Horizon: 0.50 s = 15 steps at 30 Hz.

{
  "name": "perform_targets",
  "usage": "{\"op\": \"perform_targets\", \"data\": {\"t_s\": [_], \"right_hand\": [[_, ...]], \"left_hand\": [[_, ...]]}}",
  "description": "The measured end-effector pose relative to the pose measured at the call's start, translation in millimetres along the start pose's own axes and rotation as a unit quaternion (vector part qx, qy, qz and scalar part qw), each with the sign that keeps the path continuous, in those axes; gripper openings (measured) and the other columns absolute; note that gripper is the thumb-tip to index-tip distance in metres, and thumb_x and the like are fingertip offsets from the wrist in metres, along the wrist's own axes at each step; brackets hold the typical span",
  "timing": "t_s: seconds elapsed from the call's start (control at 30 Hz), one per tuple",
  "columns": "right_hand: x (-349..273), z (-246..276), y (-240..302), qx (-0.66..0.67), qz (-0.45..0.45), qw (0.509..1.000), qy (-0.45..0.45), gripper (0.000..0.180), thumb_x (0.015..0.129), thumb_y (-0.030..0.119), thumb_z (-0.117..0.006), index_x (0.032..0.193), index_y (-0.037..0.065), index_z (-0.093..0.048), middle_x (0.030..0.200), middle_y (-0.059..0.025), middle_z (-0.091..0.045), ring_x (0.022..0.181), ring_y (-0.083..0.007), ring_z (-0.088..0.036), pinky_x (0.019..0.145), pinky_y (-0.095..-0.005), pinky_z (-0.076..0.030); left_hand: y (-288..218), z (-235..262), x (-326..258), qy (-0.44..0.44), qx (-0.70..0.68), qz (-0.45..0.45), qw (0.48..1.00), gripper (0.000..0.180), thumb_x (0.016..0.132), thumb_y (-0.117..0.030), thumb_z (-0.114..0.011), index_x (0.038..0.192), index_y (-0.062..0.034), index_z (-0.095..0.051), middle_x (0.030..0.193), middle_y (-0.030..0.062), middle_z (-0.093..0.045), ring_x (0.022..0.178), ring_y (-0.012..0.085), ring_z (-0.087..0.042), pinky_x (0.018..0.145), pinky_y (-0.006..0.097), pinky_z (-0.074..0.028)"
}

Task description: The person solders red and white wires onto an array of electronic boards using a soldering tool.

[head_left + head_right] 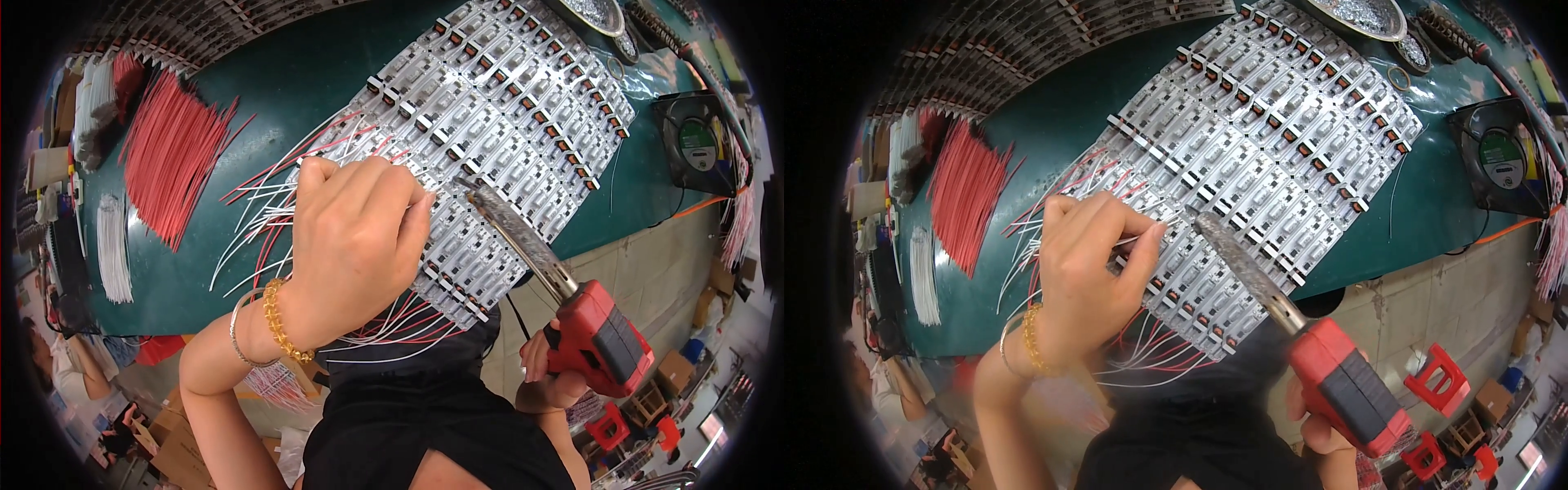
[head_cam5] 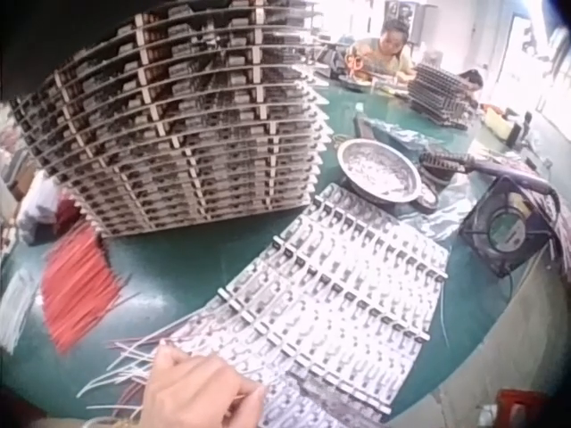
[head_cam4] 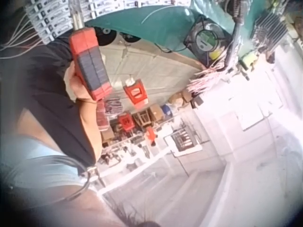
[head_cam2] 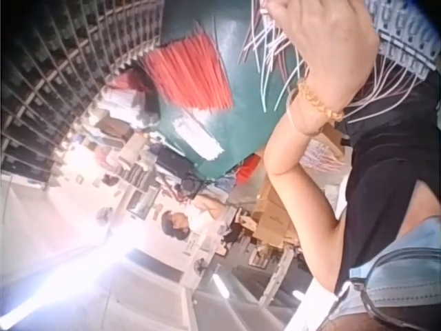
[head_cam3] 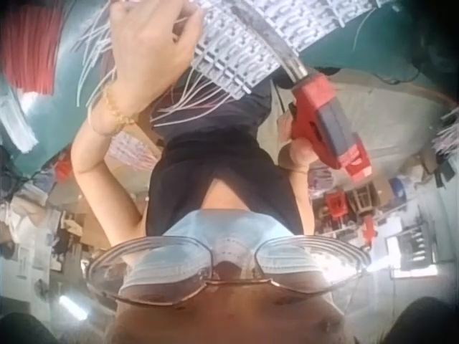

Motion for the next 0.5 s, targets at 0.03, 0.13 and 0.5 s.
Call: {"op": "perform_targets", "data": {"t_s": [0.03,0.13,0.5], "right_hand": [[2,-4,3,0.000,-0.001,1.000,0.001,0.091,0.075,0.067,-0.065,0.126,-0.005,-0.045,0.050,0.0032,-0.045,0.041,-0.0110,-0.046,0.047,-0.0254,-0.039],[2,-1,-1,0.044,-0.058,0.994,-0.078,0.079,0.065,0.065,-0.076,0.103,0.001,-0.049,0.058,-0.0020,-0.053,0.049,-0.0099,-0.052,0.045,-0.0233,-0.038],[4,-8,13,-0.030,0.003,0.999,-0.018,0.089,0.077,0.067,-0.062,0.126,-0.006,-0.045,0.049,0.0032,-0.045,0.040,-0.0120,-0.045,0.047,-0.0253,-0.038]], "left_hand": [[0,0,0,-0.002,0.001,-0.003,1.000,0.015,0.073,-0.002,-0.072,0.070,-0.0077,-0.058,0.062,0.0002,-0.054,0.058,0.0179,-0.045,0.067,0.032,-0.032],[1,0,-1,-0.002,0.003,-0.009,1.000,0.015,0.073,-0.002,-0.071,0.070,-0.0076,-0.058,0.062,0.0002,-0.054,0.057,0.0178,-0.045,0.067,0.032,-0.032],[-1,-1,-3,-0.007,0.007,-0.031,0.999,0.017,0.073,-0.004,-0.068,0.072,-0.0084,-0.051,0.068,0.0029,-0.051,0.061,0.0205,-0.051,0.065,0.035,-0.031]]}}
Point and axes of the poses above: each hand's wrist, its own x-axis towards the middle knuckle, its own z-axis out of the back of the hand, y = z × x, the point moved 10 cm from there along x, towards the middle knuckle
